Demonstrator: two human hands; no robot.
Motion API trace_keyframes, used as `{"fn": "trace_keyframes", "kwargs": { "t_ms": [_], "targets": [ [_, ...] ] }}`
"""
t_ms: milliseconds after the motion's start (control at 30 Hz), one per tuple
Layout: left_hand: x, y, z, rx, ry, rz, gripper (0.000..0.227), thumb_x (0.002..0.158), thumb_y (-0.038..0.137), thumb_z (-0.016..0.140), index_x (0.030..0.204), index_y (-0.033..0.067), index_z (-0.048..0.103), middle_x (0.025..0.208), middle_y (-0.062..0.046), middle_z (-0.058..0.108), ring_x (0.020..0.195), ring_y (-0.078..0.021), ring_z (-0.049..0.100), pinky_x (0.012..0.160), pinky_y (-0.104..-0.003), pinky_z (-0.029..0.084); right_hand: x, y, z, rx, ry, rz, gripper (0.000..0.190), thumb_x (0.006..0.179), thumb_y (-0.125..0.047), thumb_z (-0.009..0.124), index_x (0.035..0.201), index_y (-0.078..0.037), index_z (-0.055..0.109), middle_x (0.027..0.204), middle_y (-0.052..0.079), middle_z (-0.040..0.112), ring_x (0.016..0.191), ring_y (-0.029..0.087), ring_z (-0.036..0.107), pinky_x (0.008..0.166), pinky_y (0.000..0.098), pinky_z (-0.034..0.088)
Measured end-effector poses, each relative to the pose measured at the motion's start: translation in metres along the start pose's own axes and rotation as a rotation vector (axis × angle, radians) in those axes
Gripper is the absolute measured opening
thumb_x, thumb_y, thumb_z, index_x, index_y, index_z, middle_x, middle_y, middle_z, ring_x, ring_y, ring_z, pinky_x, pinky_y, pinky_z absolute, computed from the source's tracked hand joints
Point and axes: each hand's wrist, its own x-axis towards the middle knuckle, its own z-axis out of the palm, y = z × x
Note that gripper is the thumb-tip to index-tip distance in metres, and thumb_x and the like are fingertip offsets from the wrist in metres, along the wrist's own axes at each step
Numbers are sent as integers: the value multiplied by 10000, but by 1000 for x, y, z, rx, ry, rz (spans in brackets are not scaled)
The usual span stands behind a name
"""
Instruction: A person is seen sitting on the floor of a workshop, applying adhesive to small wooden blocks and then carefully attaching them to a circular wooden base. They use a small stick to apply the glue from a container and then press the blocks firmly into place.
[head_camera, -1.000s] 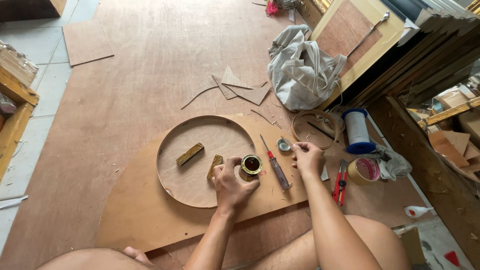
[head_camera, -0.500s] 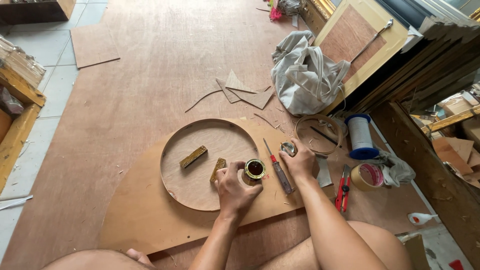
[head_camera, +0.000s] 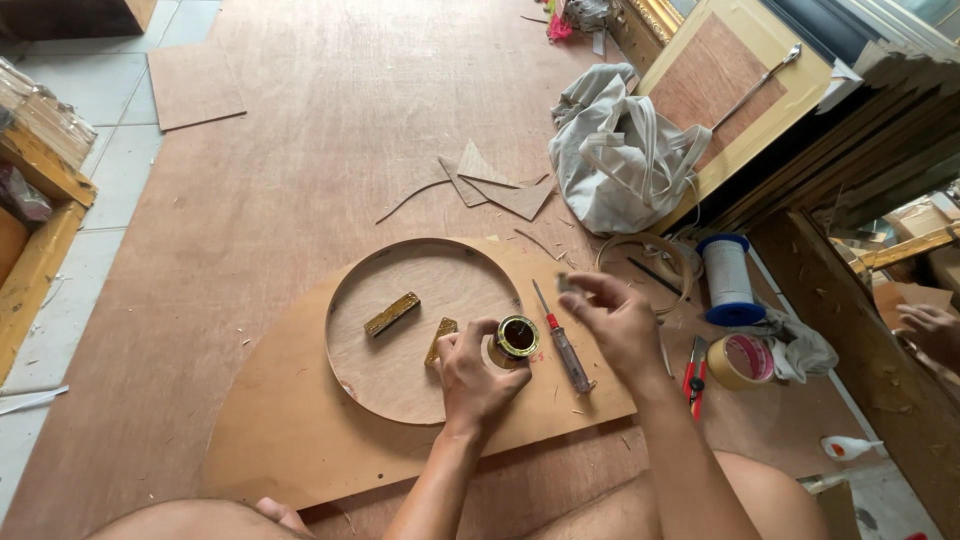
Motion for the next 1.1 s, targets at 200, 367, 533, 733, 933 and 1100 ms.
{"fn": "trace_keyframes", "kwargs": {
  "t_ms": [200, 367, 533, 733, 933, 1100],
  "targets": [
    [-2, 9, -7, -23, 63, 48, 590, 600, 412, 925, 1159, 311, 765, 1074, 27, 849, 1121, -275, 669, 995, -447, 544, -26, -10, 9, -123, -225, -235, 620, 747, -367, 1033, 1337, -302, 855, 1322, 41, 876, 1232, 262, 806, 937, 364, 631],
    [-1, 8, -6, -111, 90, 53, 570, 627, 388, 889, 1175, 282, 774, 1064, -19, 851, 1062, -300, 731, 964, -475, 597, -30, -6, 20, -141, -243, -333, 671, 732, -304, 1017, 1377, -274, 837, 1294, 76, 876, 1184, 284, 814, 915, 398, 639],
    [-2, 20, -10, -236, 40, -18, 577, 631, 305, 881, 1195, 262, 770, 1115, -50, 852, 1020, -305, 843, 845, -393, 673, -30, -5, 18, -182, -231, -424, 687, 739, -336, 1014, 1395, -258, 824, 1261, 72, 884, 1169, 304, 799, 958, 446, 624],
    [1, 26, -10, -301, 4, -42, 623, 606, 227, 906, 1217, 236, 785, 1135, -80, 839, 939, -321, 869, 809, -417, 702, -31, -12, 8, -444, -232, -549, 667, 746, -432, 998, 1380, -320, 825, 1268, 27, 879, 1276, 270, 741, 1036, 451, 615],
    [2, 29, -18, -456, -93, -130, 615, 669, 141, 917, 1271, 182, 799, 1236, -135, 799, 961, -358, 868, 775, -336, 732, -32, -20, 21, 46, -299, 83, 729, 969, -777, 642, 1526, -316, 739, 1512, 150, 744, 1309, 384, 744, 895, 479, 719],
    [2, 40, -23, -628, -245, -205, 686, 718, 43, 923, 1375, 163, 764, 1402, -158, 730, 1065, -355, 830, 862, -373, 740, -27, -10, 37, 393, -360, 369, 705, 1024, -662, 705, 1517, -157, 722, 1487, 281, 723, 1213, 488, 768, 900, 618, 665]
  ]
}}
